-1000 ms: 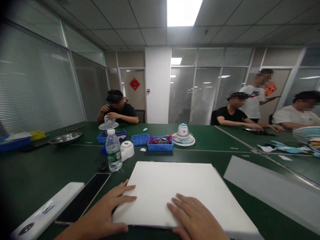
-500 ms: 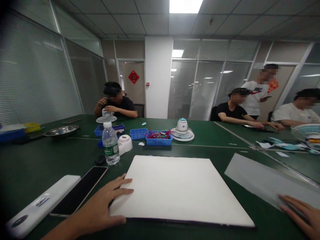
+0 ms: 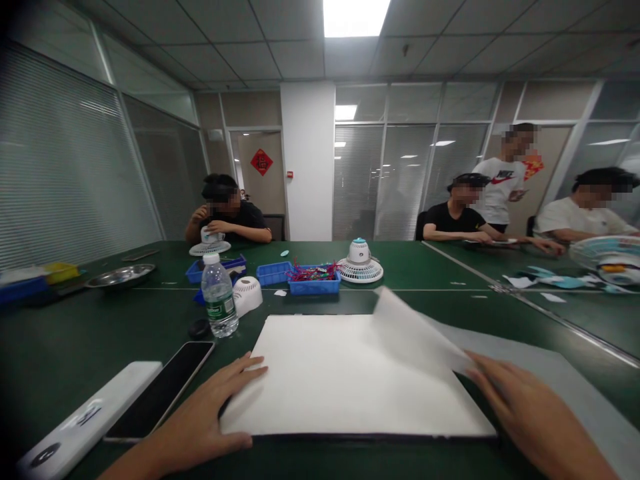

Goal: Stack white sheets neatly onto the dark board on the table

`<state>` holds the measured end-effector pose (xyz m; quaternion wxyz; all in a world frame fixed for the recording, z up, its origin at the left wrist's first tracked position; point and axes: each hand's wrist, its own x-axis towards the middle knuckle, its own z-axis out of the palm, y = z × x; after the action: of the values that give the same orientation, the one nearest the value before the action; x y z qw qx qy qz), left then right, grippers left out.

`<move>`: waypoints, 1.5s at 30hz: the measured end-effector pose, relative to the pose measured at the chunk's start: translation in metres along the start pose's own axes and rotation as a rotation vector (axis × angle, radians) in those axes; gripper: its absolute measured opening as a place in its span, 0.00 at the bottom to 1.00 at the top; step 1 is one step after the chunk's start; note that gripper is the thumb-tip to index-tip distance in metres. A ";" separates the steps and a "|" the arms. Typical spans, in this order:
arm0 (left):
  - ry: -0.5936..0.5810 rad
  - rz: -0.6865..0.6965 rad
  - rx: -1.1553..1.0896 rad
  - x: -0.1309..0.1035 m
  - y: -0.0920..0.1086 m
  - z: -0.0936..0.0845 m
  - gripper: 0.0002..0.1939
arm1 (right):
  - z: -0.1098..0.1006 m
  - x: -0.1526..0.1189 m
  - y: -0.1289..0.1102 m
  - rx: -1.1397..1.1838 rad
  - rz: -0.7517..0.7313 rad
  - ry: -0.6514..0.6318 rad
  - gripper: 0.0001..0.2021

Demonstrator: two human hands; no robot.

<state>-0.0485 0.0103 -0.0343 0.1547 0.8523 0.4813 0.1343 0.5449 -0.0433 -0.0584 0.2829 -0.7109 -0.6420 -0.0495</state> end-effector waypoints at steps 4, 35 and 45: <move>0.055 0.024 0.012 0.002 0.000 0.005 0.58 | 0.016 -0.008 -0.127 -0.033 -0.302 -0.164 0.25; -0.031 0.067 0.019 0.003 -0.005 -0.003 0.36 | 0.040 0.028 -0.038 -0.017 0.285 -0.275 0.38; -0.026 0.144 0.033 0.003 -0.002 -0.002 0.34 | -0.006 0.023 -0.047 0.496 0.385 -0.294 0.33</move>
<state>-0.0493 0.0138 -0.0328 0.1369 0.8887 0.4190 0.1258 0.5063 -0.0245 -0.0276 0.3557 -0.7281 -0.5226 0.2650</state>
